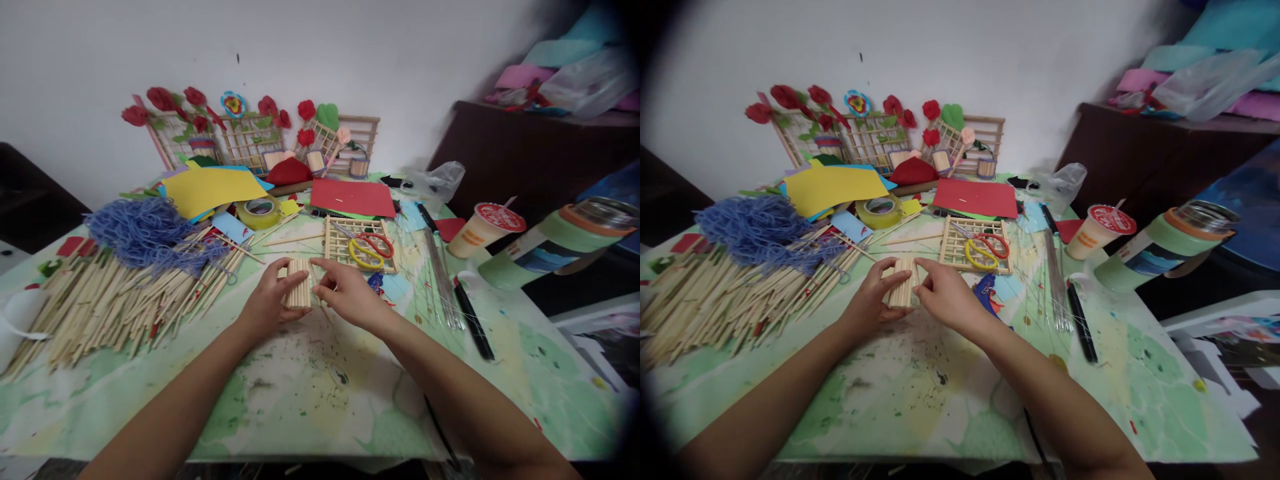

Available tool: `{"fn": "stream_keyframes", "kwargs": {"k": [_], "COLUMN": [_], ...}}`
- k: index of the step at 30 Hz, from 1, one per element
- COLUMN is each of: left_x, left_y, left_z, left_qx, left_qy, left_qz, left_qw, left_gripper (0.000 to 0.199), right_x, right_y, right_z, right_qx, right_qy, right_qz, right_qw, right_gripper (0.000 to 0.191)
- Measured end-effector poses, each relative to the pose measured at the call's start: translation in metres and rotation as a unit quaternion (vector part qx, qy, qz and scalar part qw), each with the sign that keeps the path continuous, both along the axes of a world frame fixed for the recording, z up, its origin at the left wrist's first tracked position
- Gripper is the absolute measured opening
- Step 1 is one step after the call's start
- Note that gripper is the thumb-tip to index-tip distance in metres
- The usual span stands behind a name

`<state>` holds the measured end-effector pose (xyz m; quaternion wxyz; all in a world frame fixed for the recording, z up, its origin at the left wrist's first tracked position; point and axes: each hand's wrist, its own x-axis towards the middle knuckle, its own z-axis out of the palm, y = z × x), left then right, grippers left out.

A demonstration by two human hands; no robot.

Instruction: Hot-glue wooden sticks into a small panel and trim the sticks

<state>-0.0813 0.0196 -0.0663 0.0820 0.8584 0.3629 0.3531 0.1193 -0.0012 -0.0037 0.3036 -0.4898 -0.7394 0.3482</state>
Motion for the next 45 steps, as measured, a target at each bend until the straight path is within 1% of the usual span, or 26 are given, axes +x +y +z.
{"fn": "stream_keyframes", "kwargs": {"k": [6, 11, 16, 20, 23, 25, 27, 31, 33, 38, 45], "left_x": [-0.0004, -0.0021, -0.0021, -0.0025, -0.0037, -0.0044, -0.0045, -0.0031, -0.0024, -0.0015, -0.0009], "left_y": [-0.0004, 0.0004, 0.0012, 0.0027, 0.0044, 0.0054, 0.0057, 0.004, 0.0028, 0.0011, 0.0004], "left_z": [0.0002, 0.0008, 0.0023, 0.0017, -0.0004, -0.002, -0.0031, -0.0041, -0.0039, -0.0017, -0.0019], "left_qx": [-0.01, 0.007, 0.016, 0.015, 0.009, 0.011, 0.014, 0.006, 0.008, 0.026, 0.041], "left_qy": [0.002, 0.003, 0.0, -0.002, 0.006, 0.007, 0.004, 0.005, 0.002, -0.018, -0.028], "left_qz": [0.006, 0.005, 0.006, 0.009, 0.012, 0.011, 0.008, -0.014, -0.017, -0.023, -0.029], "left_qw": [1.0, 1.0, 1.0, 1.0, 1.0, 1.0, 1.0, 1.0, 1.0, 0.999, 0.998], "left_gripper": [0.06, 0.059, 0.063, 0.065, 0.065, 0.066, 0.066, 0.066, 0.067, 0.067, 0.08], "right_x": [-0.0017, -0.0019, -0.0001, 0.0024, 0.0048, 0.0058, 0.0061, 0.0043, 0.0028, 0.0, 0.0001], "right_y": [-0.0015, 0.0, -0.0006, -0.0007, 0.0006, 0.0011, 0.0011, 0.0, -0.0006, -0.0019, -0.0036], "right_z": [-0.0037, -0.0042, -0.0037, -0.003, -0.0024, -0.0018, -0.0009, 0.0007, 0.001, 0.0014, 0.004], "right_qx": [0.05, 0.044, 0.049, 0.031, -0.003, -0.017, -0.011, 0.033, 0.041, 0.055, 0.068], "right_qy": [-0.07, -0.084, -0.071, -0.059, -0.054, -0.059, -0.068, -0.09, -0.092, -0.077, -0.073], "right_qz": [-0.001, 0.007, 0.032, 0.061, 0.089, 0.095, 0.091, 0.071, 0.065, 0.06, 0.067], "right_qw": [0.996, 0.995, 0.996, 0.996, 0.995, 0.994, 0.993, 0.993, 0.993, 0.994, 0.993], "right_gripper": [0.054, 0.061, 0.06, 0.064, 0.072, 0.077, 0.079, 0.072, 0.07, 0.075, 0.075]}}
